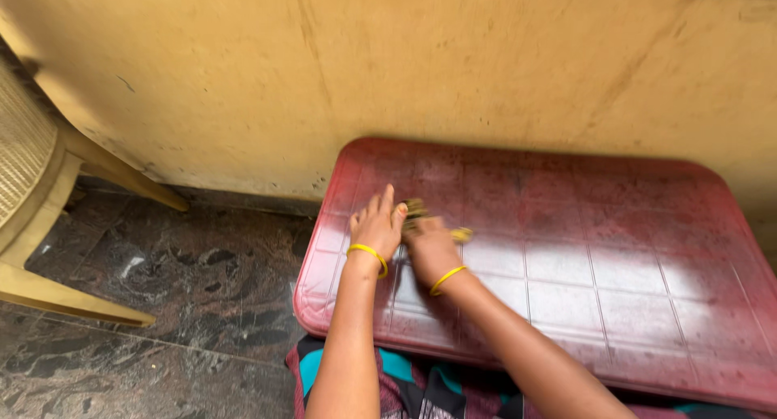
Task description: The person wipes the surface of a red plastic table using a patterned cloth, then dips the cloth into a bucket of water and wrings it out.
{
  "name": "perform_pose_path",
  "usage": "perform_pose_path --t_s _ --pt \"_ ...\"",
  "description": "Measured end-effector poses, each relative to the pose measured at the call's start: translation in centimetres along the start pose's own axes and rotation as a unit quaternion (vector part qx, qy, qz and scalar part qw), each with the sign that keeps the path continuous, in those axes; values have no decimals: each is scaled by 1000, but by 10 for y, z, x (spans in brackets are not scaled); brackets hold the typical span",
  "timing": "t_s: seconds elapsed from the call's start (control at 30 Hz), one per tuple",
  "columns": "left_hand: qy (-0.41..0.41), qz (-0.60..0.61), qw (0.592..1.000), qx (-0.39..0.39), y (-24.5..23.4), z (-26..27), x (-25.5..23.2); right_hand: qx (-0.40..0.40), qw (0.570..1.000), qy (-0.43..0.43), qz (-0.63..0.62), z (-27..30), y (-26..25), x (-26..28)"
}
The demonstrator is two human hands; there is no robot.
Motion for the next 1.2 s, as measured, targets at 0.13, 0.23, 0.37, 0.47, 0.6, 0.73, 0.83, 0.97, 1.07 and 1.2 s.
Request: perform_pose_path --t_s 0.13,0.23,0.37,0.47,0.6,0.73,0.83,0.97,1.07,1.2 --pt "-3 18 1000 9 -1 1 6 -10 997 -59 -45 32 -23 39" --pt "5 3 999 52 8 3 4 -32 998 -50 -37 59 -48 -4" --pt "-1 -23 992 128 18 6 1 -74 997 12 35 117 -86 -127" --pt "-14 -48 983 175 24 8 1 -63 984 107 128 191 -129 -230" --pt "11 -91 982 164 32 9 2 62 913 349 200 318 -179 -330" --pt "12 -100 983 155 34 9 -1 99 873 454 151 395 -183 -357" --pt "3 -101 982 161 28 11 -5 110 858 430 258 403 -165 -317" --pt "8 -91 983 160 21 14 -11 145 880 356 280 358 -149 -196" --pt "2 -77 982 170 19 14 -10 162 919 284 218 294 -129 -101" --pt "10 -56 983 177 23 10 4 107 983 110 101 211 -93 10"
Point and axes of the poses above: each hand's wrist, its own z-axis away from the middle knuckle, its own y-axis out of the palm, x = y × z, the point moved 3 cm from there along -z, towards the middle knuckle, and after that the axes turned 5 degrees about z, right-handed, at the moved point
